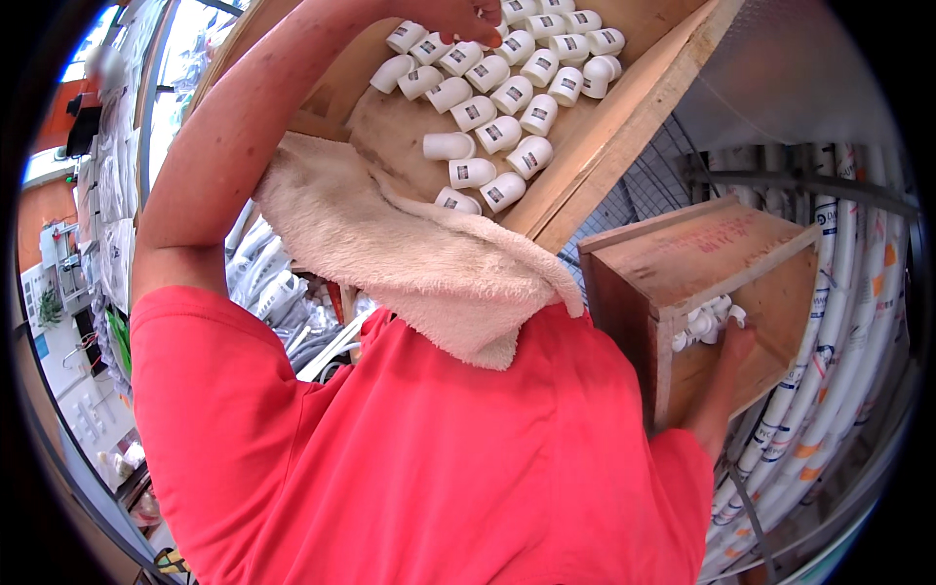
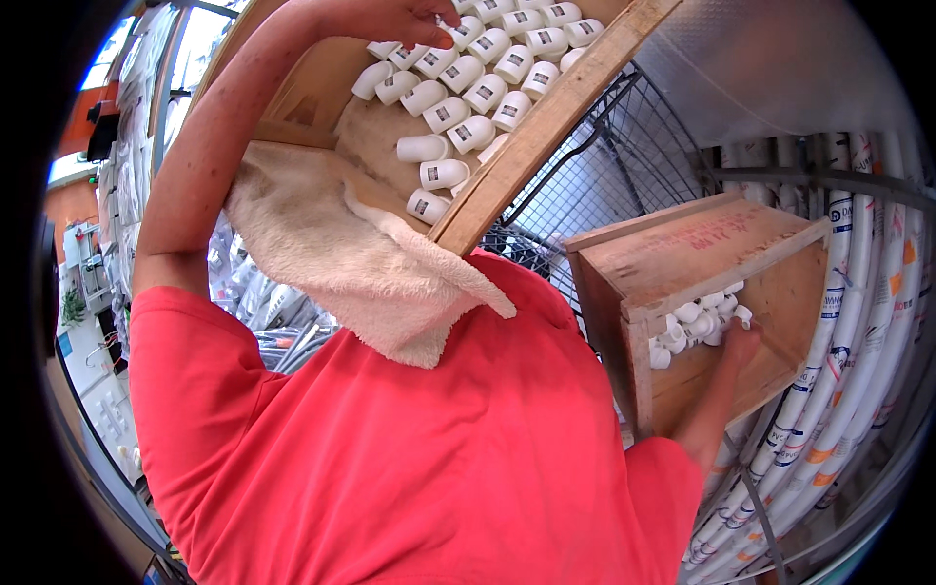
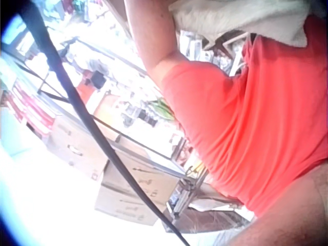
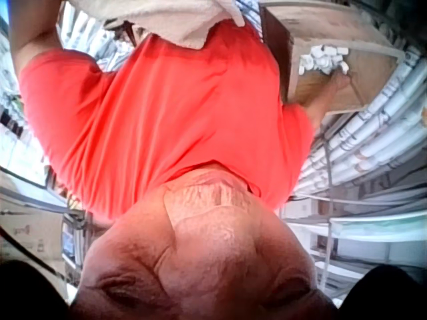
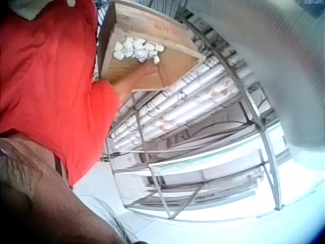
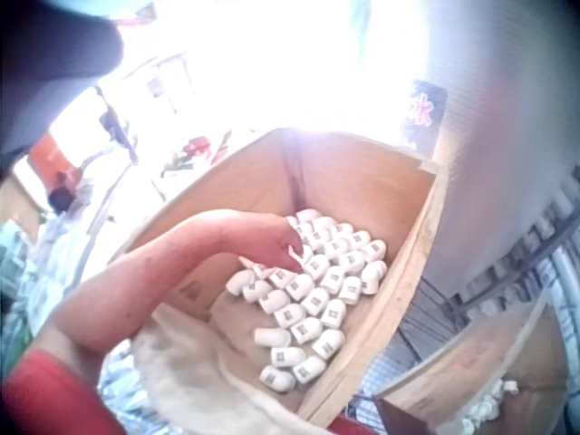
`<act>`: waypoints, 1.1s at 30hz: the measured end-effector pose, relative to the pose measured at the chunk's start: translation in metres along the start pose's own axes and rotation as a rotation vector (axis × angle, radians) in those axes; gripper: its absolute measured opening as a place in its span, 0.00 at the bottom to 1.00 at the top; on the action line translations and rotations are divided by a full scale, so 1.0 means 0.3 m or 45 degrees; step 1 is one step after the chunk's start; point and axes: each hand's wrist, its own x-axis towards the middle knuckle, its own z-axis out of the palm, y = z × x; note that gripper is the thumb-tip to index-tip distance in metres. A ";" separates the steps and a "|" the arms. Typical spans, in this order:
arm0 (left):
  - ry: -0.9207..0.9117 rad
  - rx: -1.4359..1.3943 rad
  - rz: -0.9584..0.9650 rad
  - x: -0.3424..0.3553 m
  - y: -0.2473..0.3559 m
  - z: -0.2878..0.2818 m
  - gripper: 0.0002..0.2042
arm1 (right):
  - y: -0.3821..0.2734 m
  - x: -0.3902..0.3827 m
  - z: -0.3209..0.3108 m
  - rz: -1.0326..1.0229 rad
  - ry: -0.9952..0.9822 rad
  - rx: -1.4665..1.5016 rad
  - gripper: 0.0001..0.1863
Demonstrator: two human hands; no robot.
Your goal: The person transfers small white plastic pipe fittings from a wooden crate into a wooden tray. They pick up the fittings one by one, briefly inspect them, and place them into the tray. The person wears a towel around their neck throughout the process.
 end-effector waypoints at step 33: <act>1.242 0.152 1.127 -0.073 0.260 -0.037 0.24 | -1.225 -0.594 -0.635 -0.693 -0.800 1.628 0.27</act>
